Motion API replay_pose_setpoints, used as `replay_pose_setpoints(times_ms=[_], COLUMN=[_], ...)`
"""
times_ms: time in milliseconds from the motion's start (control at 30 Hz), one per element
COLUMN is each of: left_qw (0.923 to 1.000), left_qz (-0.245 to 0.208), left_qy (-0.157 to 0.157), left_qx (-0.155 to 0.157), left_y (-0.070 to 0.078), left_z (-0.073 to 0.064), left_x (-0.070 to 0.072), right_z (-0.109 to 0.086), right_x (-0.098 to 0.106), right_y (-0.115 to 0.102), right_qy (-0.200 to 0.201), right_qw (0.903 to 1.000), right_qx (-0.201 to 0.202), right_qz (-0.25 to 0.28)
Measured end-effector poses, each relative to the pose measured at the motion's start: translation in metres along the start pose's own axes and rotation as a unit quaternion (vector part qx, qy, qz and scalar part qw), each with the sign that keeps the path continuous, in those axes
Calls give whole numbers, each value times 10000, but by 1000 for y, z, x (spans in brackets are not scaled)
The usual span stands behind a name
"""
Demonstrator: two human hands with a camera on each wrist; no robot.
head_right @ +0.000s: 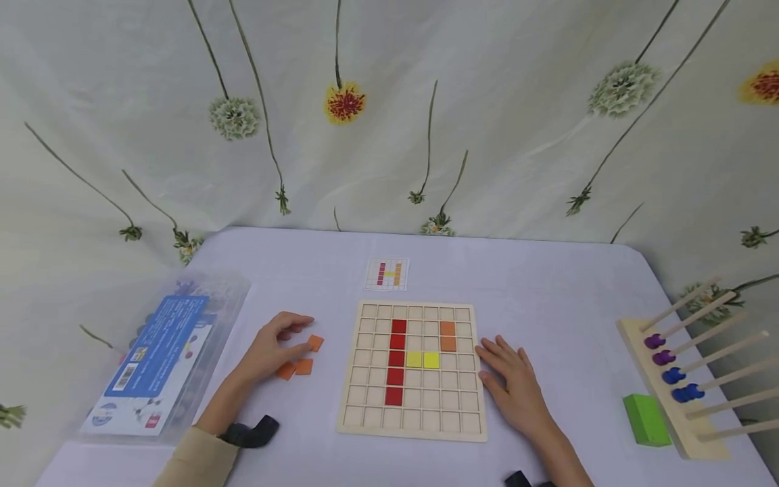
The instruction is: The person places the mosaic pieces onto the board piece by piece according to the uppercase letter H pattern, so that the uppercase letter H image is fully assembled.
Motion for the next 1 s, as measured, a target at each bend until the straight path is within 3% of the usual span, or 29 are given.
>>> replay_pose_setpoints(times_ms=[233, 633, 867, 1000], left_qw=[9998, 9996, 9991, 9989], left_qz=[124, 252, 311, 263], left_qy=[-14, 2, 181, 371], left_qx=[-158, -110, -238, -118], left_y=[2, 5, 6, 4], left_z=[-1, -1, -1, -1], left_x=[-4, -4, -3, 0], right_z=[0, 1, 0, 0], right_x=[1, 0, 0, -1], right_y=[0, -1, 0, 0], right_qy=[-3, 4, -18, -12], right_qw=[10000, 10000, 10000, 10000], right_qx=[-4, 28, 10, 15], right_qz=[5, 2, -18, 18])
Point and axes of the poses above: each hand's wrist, its own z-axis towards the middle knuckle, its own x-axis out of the back of the hand, y = z × x, the point moved 10 cm from there along z, towards the middle knuckle, and after that the axes turned 6 degrees about z, right-handed, at the moved point
